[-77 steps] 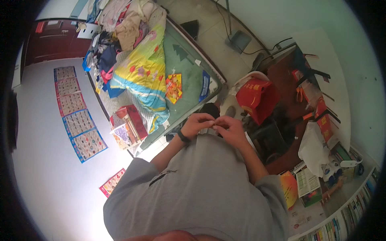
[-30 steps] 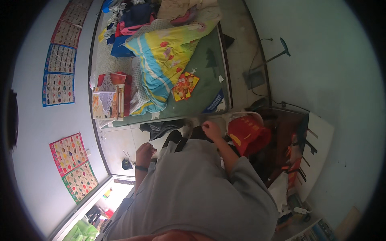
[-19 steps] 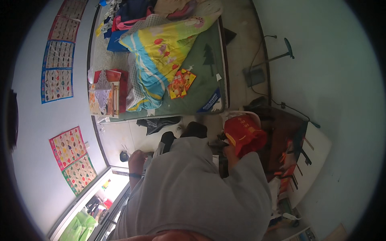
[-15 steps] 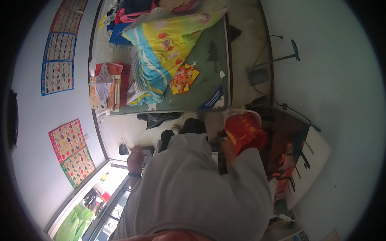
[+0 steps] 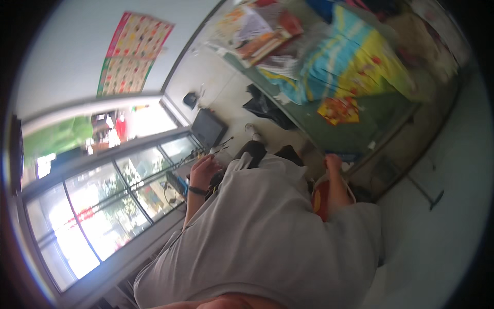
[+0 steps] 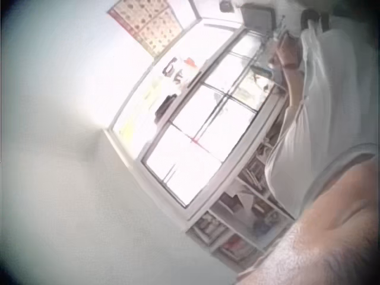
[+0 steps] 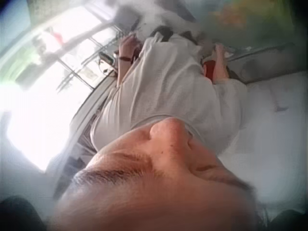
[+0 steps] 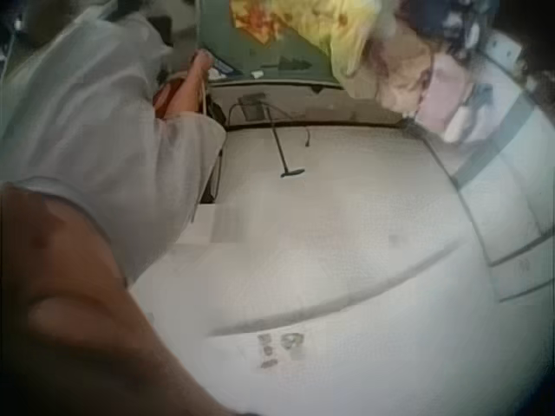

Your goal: The person drills holes into the wall, inserts wall plugs, and hammers them flush. They then lift a white shelf board and align it with the installed plugs, preparing to secure it to the wall.

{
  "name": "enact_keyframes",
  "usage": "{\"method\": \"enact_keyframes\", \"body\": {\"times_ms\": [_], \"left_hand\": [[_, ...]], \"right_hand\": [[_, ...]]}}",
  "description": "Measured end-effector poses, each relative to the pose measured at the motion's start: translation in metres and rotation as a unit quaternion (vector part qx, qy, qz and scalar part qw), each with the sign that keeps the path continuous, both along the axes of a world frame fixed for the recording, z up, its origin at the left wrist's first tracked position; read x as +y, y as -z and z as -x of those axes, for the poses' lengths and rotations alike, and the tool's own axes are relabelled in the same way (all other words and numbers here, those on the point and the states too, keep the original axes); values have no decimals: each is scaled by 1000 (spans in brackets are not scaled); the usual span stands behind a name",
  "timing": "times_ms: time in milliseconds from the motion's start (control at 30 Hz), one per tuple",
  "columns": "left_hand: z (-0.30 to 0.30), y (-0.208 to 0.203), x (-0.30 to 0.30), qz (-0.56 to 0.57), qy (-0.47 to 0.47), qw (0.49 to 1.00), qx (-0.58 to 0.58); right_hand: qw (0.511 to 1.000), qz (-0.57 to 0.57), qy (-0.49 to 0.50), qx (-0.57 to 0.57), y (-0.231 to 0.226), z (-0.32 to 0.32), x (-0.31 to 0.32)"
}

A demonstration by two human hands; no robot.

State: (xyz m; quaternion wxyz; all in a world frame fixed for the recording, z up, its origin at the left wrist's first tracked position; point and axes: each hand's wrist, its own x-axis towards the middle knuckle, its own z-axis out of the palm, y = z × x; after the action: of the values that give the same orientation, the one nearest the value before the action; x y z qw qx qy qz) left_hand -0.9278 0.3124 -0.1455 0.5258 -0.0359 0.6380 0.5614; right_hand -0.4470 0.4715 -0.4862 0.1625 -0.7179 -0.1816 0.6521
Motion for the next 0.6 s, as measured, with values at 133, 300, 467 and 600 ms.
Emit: {"method": "enact_keyframes", "body": {"times_ms": [133, 300, 467, 600], "left_hand": [[47, 11, -32, -39, -94, 994, -36], [135, 21, -38, -94, -156, 982, -43], [246, 37, -43, -135, -202, 968, -59], [311, 36, -55, -154, -237, 958, -59]], "right_hand": [[979, 41, -178, -90, 27, 7, -3], [959, 118, -187, -175, 15, 73, 2], [938, -3, -306, -165, -35, 161, 1], [839, -126, -480, -222, -116, 285, 32]]}}
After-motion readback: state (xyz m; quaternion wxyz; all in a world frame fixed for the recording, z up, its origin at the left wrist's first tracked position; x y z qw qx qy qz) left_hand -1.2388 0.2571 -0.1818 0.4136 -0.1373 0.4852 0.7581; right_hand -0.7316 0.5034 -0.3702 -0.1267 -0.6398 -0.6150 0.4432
